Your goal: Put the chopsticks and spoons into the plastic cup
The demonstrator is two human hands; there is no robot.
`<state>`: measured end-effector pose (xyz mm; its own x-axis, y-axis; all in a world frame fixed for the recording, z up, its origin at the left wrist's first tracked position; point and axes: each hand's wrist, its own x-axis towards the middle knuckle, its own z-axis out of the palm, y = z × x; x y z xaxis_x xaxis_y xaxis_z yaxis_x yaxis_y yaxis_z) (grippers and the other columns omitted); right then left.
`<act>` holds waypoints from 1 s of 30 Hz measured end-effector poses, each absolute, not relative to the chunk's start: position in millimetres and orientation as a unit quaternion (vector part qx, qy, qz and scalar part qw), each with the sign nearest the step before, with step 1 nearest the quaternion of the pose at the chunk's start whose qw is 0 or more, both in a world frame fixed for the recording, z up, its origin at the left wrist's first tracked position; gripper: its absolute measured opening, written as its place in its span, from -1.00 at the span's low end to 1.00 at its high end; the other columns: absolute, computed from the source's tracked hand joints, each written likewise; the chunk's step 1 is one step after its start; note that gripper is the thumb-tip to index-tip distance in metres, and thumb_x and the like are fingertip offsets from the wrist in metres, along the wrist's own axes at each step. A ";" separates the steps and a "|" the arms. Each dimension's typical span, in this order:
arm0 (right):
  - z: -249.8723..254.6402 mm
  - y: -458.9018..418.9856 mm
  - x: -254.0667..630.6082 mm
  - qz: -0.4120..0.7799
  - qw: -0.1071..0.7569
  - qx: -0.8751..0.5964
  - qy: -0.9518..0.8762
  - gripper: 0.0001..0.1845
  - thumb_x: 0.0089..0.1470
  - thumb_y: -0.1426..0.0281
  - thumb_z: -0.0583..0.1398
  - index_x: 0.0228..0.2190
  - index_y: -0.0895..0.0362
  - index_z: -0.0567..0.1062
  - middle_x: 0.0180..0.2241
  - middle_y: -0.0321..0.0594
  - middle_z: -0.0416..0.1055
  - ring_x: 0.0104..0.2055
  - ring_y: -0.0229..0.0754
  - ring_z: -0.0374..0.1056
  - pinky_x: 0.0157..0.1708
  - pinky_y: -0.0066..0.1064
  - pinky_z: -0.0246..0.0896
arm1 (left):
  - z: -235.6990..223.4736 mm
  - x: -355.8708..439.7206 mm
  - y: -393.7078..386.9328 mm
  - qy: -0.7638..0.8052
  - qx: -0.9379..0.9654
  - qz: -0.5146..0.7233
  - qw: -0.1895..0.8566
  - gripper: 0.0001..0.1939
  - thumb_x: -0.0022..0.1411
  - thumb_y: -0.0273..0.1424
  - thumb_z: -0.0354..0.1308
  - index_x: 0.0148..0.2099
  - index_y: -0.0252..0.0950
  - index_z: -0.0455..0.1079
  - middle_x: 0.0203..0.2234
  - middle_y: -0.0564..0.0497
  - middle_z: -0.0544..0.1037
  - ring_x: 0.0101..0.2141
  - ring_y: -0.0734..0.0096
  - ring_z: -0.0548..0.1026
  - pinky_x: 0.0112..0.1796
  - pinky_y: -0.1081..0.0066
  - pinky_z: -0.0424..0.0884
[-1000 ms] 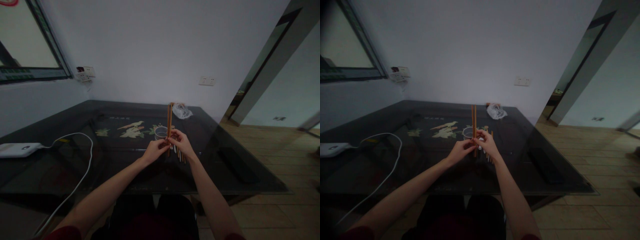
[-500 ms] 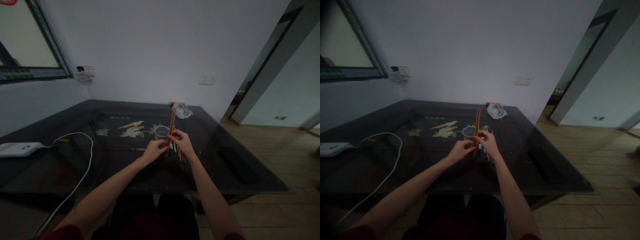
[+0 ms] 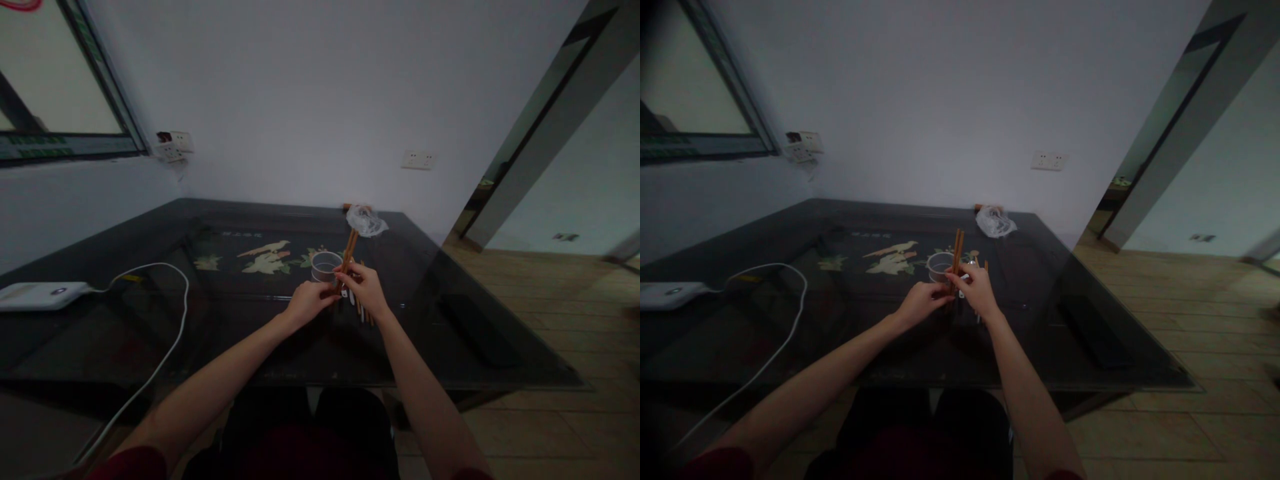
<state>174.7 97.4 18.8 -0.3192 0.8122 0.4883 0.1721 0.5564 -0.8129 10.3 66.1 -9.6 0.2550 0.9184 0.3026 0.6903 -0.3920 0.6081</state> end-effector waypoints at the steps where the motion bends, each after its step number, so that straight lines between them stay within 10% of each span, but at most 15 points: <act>1: 18.3 97.6 174.7 0.335 0.477 -0.330 -0.743 -0.71 0.00 0.18 0.21 -0.33 0.13 0.55 -0.40 -0.19 0.50 -0.43 -0.18 0.41 -0.48 -0.43 0.37 | -9.3 10.3 65.9 0.523 0.771 0.318 0.179 -0.73 0.16 -0.20 0.13 -0.22 -0.25 0.53 -0.38 -0.01 0.60 -0.37 0.36 0.51 -0.32 0.48 0.34; 23: 21.3 92.9 175.4 0.316 0.515 -0.334 -0.724 -0.70 -0.03 0.16 0.23 -0.39 0.13 0.56 -0.38 -0.14 0.53 -0.37 -0.13 0.44 -0.43 -0.39 0.40 | 11.6 2.0 62.3 0.473 0.770 0.391 0.176 -0.76 0.19 -0.27 0.11 -0.13 -0.23 0.46 -0.31 0.00 0.59 -0.33 0.38 0.52 -0.24 0.42 0.39; 30: 23.3 92.9 174.7 0.303 0.517 -0.343 -0.723 -0.71 -0.06 0.16 0.25 -0.41 0.15 0.55 -0.42 -0.15 0.51 -0.41 -0.15 0.43 -0.45 -0.40 0.38 | 11.3 -3.5 69.6 0.459 0.679 0.568 0.072 -0.56 0.15 -0.27 0.15 0.08 -0.23 0.22 0.02 -0.12 0.35 0.06 0.25 0.30 0.06 0.23 0.24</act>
<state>174.7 92.9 23.3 -0.2299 0.8088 0.5413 0.1827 0.5822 -0.7922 -3.5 69.6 11.3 -0.0672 0.7051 0.7059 0.5427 -0.5679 0.6189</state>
